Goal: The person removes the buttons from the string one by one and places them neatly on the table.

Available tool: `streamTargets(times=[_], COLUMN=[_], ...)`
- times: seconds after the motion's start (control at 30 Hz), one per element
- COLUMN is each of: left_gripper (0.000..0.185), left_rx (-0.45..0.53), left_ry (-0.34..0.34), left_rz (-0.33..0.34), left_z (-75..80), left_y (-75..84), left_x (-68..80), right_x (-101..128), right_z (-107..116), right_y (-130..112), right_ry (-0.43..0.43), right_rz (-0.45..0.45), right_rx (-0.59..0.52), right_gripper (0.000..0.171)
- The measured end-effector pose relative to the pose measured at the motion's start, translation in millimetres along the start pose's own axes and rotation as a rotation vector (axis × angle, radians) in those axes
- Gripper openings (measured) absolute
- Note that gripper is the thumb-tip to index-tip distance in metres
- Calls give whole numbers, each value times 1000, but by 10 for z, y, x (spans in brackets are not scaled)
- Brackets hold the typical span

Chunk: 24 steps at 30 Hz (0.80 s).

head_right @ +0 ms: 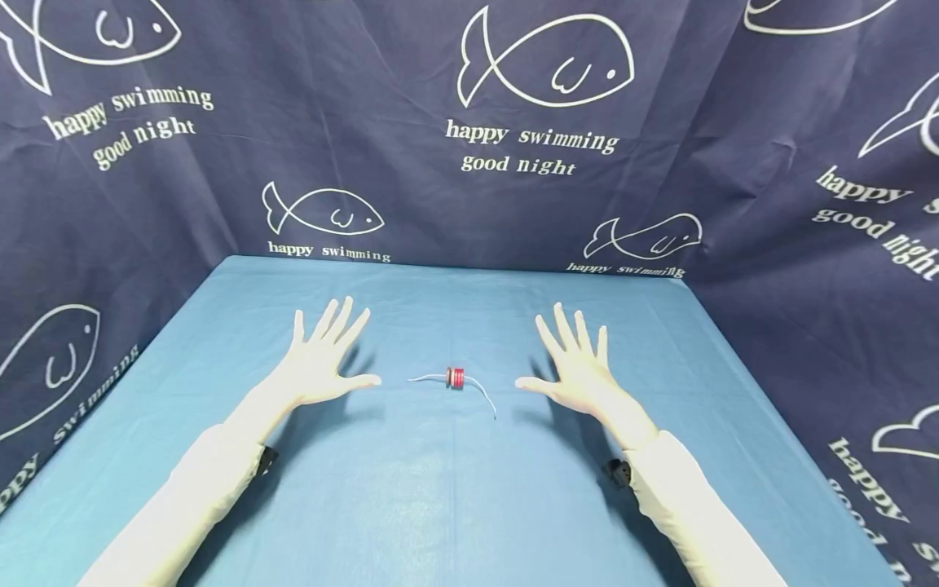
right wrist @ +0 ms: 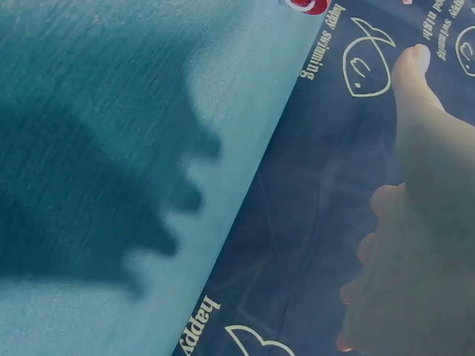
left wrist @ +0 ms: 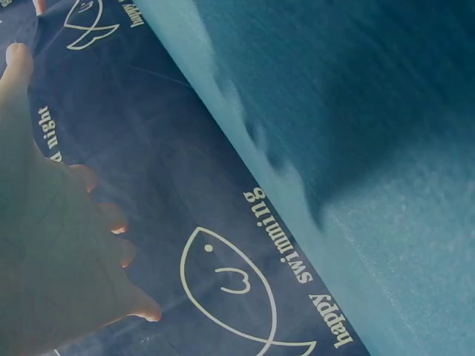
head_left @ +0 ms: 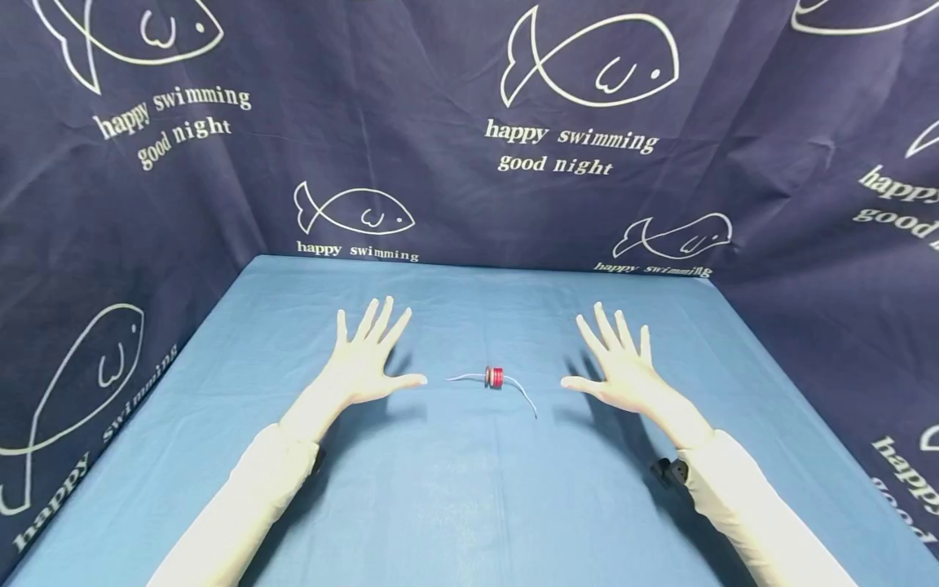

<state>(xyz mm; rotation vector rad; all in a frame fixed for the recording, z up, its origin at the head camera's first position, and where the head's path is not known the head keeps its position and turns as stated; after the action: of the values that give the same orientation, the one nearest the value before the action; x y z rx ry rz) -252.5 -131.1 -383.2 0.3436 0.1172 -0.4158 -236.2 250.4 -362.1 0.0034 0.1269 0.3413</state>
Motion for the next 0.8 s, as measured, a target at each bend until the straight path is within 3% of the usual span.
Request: streamTargets(times=[0.23,0.43,0.57,0.8], left_gripper=[101,94,87,70], left_rx=[17,110,178,241], left_ry=[14,41,76,79], left_rz=[-12,-33,-61,-64], left_z=[41,72,80,66], left_y=[27,24,9,-12], left_x=[-1,-13,-24,-42], right_x=[29,27,31,31], right_z=[27,54,69,78], right_y=[27,48,45,49], right_ry=[2,28,79,157], right_rz=[-8,19,74,139], right_rx=[-8,-30,-70,-140], right_gripper=[98,93,82,65])
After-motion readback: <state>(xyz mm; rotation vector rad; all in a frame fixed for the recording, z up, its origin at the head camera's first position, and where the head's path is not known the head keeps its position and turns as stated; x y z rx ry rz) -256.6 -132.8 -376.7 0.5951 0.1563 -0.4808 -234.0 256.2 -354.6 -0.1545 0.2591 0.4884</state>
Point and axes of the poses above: each hand's wrist, its own x-axis away from the middle knuckle, its own z-axis out of the back of the hand, y = z × x, the point moved 2 cm from there along -x, towards the middle knuckle, and after that the axes turned 11 degrees about x, right-handed, at the moved point
